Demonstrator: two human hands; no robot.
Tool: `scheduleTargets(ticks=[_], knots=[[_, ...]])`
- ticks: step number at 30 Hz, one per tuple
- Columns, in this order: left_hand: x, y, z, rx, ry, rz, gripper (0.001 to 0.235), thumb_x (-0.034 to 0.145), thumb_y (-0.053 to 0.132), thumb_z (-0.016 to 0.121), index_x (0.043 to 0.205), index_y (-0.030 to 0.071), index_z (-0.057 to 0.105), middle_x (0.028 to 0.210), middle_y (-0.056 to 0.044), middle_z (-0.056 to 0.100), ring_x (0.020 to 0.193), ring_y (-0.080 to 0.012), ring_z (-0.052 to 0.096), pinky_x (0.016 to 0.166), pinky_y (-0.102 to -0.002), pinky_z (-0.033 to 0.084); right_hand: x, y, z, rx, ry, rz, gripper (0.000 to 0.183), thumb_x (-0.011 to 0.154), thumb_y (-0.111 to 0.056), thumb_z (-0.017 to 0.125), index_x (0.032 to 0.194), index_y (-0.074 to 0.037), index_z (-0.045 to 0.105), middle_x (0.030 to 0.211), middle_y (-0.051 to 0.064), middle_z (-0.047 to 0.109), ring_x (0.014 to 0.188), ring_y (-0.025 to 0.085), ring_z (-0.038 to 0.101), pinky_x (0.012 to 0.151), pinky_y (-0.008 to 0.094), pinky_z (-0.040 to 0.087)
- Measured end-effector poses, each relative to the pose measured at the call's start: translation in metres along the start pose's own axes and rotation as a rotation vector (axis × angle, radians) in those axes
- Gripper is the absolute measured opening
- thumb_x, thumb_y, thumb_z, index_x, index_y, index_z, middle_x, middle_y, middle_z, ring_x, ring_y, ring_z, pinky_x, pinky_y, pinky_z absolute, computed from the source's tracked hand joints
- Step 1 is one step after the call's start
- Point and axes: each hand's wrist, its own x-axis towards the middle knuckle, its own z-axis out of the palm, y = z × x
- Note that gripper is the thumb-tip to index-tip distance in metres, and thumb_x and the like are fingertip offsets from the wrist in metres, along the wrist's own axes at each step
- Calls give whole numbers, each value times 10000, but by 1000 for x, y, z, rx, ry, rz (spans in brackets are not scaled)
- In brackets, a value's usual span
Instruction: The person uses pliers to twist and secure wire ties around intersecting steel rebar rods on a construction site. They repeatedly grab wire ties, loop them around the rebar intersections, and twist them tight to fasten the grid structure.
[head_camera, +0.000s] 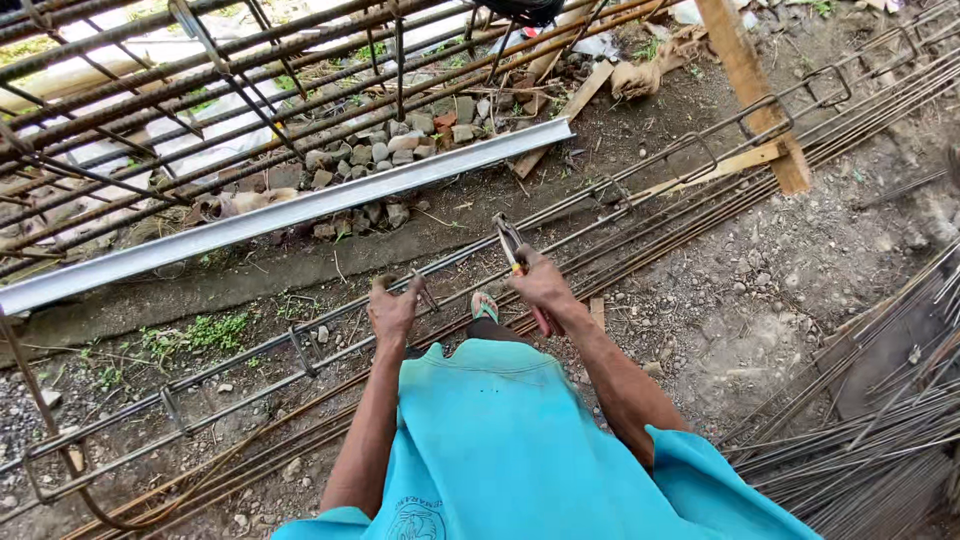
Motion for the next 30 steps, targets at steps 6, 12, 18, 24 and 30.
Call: scheduleTargets(ticks=[6, 12, 18, 24, 30], knots=[[-21, 24, -24, -363, 150, 302, 269, 1132, 211, 417, 1061, 41, 612, 661, -3, 424, 601, -110, 440, 579, -246, 412, -55, 2, -67, 344, 354, -619, 387, 908, -53, 732, 1170, -115, 454, 1100, 144, 685, 890, 246, 635, 736, 388, 470], [-70, 78, -34, -688, 176, 303, 328, 1112, 236, 406, 999, 56, 656, 478, 6, 328, 348, -71, 365, 387, -199, 309, -94, -21, -124, 334, 499, -964, 193, 1047, -86, 505, 1097, 65, 615, 853, 135, 631, 655, 184, 616, 634, 330, 521], [-96, 120, -25, -1020, 95, 157, 304, 1081, 286, 458, 967, 79, 650, 512, 57, 253, 358, -43, 290, 331, -181, 218, -107, -85, -70, -15, -135, -901, 236, 824, 8, 655, 1058, 9, 685, 882, 245, 703, 804, 452, 688, 773, 526, 550], [-54, 135, -20, -1164, 63, 253, 319, 1083, 316, 440, 1006, 90, 652, 535, 99, 252, 376, -16, 277, 304, -180, 237, -30, -69, 61, 347, -407, -750, 297, 816, 21, 634, 1046, -120, 757, 841, 101, 695, 798, 242, 693, 779, 388, 574], [-27, 116, 3, -943, 173, 185, 406, 1091, 400, 398, 987, 122, 675, 491, 88, 414, 379, -30, 429, 324, -151, 364, -15, -76, 4, -511, -218, -928, 308, 820, -27, 649, 1101, -153, 639, 846, 78, 700, 819, 291, 701, 761, 439, 539]])
